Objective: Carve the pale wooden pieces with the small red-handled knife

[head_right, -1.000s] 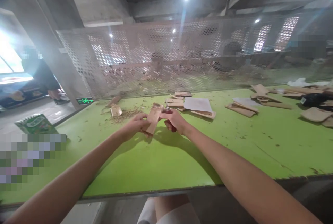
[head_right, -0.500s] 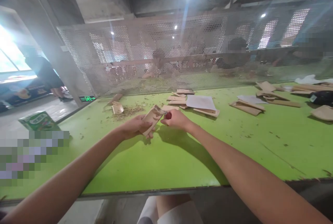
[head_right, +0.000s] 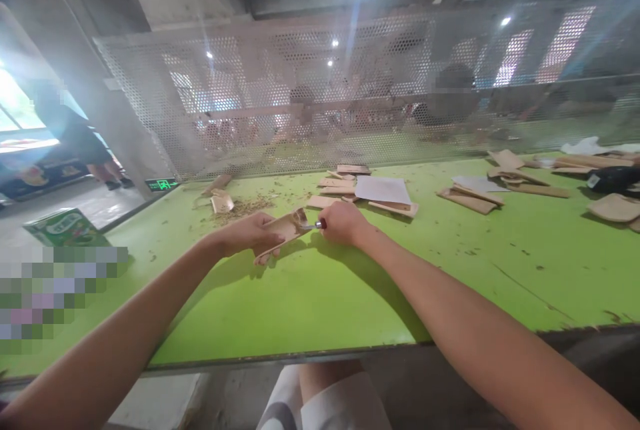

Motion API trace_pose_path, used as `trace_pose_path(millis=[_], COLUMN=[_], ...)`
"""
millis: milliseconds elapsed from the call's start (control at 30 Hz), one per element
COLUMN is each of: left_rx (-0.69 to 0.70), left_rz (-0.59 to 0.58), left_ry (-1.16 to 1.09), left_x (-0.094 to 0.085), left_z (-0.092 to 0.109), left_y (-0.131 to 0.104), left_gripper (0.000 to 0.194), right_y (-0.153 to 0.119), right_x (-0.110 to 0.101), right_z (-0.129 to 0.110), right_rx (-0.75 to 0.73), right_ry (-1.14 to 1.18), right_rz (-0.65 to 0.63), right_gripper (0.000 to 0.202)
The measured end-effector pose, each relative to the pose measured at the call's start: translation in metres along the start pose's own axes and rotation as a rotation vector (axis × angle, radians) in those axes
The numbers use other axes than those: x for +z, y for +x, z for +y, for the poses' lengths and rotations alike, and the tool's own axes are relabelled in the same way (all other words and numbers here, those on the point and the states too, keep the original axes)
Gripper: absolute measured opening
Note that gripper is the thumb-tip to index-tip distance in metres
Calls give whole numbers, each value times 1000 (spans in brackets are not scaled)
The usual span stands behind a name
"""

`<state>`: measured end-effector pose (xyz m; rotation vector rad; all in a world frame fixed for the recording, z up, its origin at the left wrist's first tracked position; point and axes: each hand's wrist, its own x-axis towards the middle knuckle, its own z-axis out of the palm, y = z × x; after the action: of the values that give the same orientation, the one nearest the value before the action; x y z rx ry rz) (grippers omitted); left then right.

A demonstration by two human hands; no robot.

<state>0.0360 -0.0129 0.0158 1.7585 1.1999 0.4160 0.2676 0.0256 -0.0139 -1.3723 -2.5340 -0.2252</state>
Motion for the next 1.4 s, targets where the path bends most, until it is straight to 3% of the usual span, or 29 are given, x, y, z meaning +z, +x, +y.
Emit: trace_pose_path(millis=[200,400,633,867,1200,1400], left_rx=[-13,-63,99,123,55,121], left_rz=[-26,5,134,116,263,203], left_ry=[64,170,382,221,-29,-353], left_x=[12,21,37,33,45,50], left_z=[4,2,14,17,14,16], left_y=[-1,-1,-6,-8,1,2], left_gripper=[26,18,12,21,13,10], right_y=[5,7,3,2,0,4], right_x=[0,0,-9,-13,-6,-7], right_z=[-1,-6,1,2,-2,-8], right_rx=[-27,-28,-5,44,224,369], right_ry=[-148,-139,-103,-141,-151,148], right_rz=[-28,-121,-233,-39,85,272], right_gripper=[13,9,11,9,17,23])
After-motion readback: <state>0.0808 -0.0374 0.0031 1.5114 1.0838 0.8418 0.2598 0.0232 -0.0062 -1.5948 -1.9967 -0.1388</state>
